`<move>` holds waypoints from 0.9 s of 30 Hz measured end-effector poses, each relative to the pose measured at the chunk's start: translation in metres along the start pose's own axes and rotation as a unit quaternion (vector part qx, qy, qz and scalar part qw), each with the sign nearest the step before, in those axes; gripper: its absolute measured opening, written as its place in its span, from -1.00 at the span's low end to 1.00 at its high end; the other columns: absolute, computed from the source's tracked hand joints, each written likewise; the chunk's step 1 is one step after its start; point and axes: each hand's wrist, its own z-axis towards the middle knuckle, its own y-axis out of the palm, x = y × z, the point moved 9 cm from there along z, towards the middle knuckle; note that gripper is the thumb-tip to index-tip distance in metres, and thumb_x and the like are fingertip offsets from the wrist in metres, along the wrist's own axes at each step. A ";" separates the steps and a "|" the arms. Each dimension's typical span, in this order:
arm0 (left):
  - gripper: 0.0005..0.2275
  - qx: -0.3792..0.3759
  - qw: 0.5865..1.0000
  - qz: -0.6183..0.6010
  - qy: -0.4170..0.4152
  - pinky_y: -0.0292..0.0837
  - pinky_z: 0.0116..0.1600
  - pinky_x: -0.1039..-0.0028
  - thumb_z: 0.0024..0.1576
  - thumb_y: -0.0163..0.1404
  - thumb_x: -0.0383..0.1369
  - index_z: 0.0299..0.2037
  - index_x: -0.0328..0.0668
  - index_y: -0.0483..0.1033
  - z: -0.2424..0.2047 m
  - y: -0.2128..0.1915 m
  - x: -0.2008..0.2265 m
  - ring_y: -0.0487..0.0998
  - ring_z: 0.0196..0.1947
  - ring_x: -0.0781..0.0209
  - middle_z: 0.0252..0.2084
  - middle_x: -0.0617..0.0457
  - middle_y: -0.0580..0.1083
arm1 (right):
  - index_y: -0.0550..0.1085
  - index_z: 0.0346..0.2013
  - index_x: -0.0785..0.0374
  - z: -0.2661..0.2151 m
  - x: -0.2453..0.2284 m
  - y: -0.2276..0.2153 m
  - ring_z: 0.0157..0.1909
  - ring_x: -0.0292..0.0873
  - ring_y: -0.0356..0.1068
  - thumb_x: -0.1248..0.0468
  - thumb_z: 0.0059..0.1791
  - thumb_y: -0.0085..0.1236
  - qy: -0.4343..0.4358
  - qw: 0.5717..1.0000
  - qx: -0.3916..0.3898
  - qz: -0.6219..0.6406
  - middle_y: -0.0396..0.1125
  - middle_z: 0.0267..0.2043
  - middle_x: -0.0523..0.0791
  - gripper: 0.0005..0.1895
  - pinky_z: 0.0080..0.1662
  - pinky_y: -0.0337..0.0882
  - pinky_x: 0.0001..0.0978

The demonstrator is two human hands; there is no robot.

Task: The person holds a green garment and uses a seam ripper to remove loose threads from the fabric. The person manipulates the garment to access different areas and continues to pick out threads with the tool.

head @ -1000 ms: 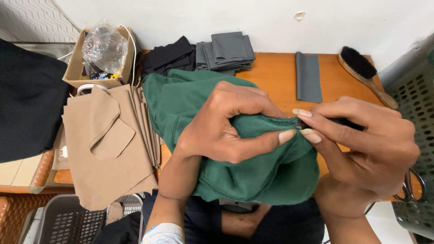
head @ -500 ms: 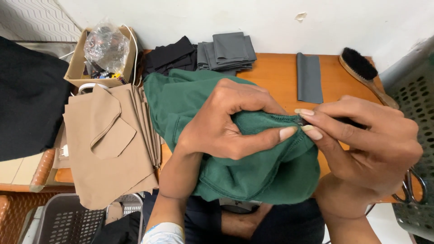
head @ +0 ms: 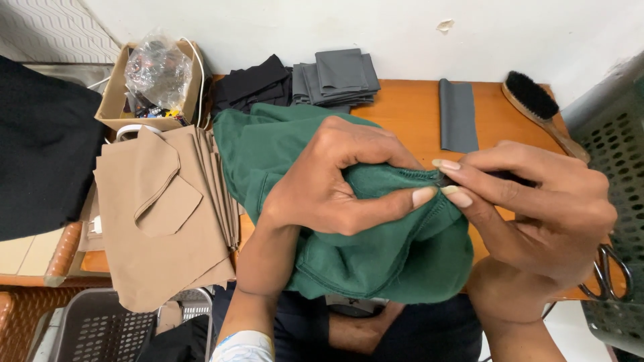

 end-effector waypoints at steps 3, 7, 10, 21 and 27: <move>-0.90 -0.003 1.000 0.000 -0.002 0.39 -0.45 0.53 -0.02 -0.04 -0.41 -0.42 -0.31 0.43 0.000 0.000 0.000 0.50 -0.54 0.18 -0.50 -0.05 0.46 | 0.41 -0.47 0.53 -0.001 0.000 -0.001 -0.54 -0.02 0.28 0.49 -0.20 0.01 -0.002 1.000 0.013 0.001 0.29 -0.47 0.15 -0.92 -0.50 0.23 -0.40; -0.91 -0.005 1.000 0.008 0.006 0.27 -0.50 0.53 -0.03 -0.02 -0.43 -0.47 -0.32 0.41 0.000 0.000 0.002 0.43 -0.61 0.21 -0.55 -0.04 0.43 | 0.40 -0.51 0.53 0.000 -0.002 -0.002 -0.58 -0.05 0.25 0.51 -0.22 0.02 -0.009 1.000 0.022 0.005 0.26 -0.53 0.10 -0.95 -0.52 0.21 -0.43; -0.91 -0.011 1.000 -0.005 -0.003 0.35 -0.47 0.53 -0.02 -0.03 -0.43 -0.42 -0.32 0.43 -0.001 0.001 0.000 0.48 -0.56 0.18 -0.51 -0.06 0.45 | 0.41 -0.46 0.50 -0.001 0.001 0.000 -0.52 -0.06 0.30 0.46 -0.21 0.01 0.004 1.000 0.001 0.004 0.29 -0.49 0.08 -0.90 -0.50 0.26 -0.45; -0.90 -0.017 1.000 0.006 -0.006 0.30 -0.49 0.53 -0.02 -0.03 -0.42 -0.43 -0.32 0.43 -0.001 0.000 0.001 0.44 -0.59 0.20 -0.54 -0.05 0.44 | 0.40 -0.48 0.52 0.001 0.001 0.000 -0.55 -0.07 0.28 0.50 -0.23 0.03 0.008 1.000 0.007 0.029 0.29 -0.48 0.11 -0.92 -0.50 0.24 -0.44; -0.88 -0.022 1.000 0.014 -0.008 0.33 -0.47 0.52 -0.01 -0.05 -0.39 -0.40 -0.31 0.44 -0.002 0.001 -0.001 0.46 -0.57 0.19 -0.52 -0.05 0.45 | 0.39 -0.44 0.53 0.001 0.005 0.001 -0.43 0.03 0.36 0.47 -0.23 0.02 0.036 0.999 0.004 0.035 0.31 -0.42 0.18 -0.88 -0.46 0.30 -0.42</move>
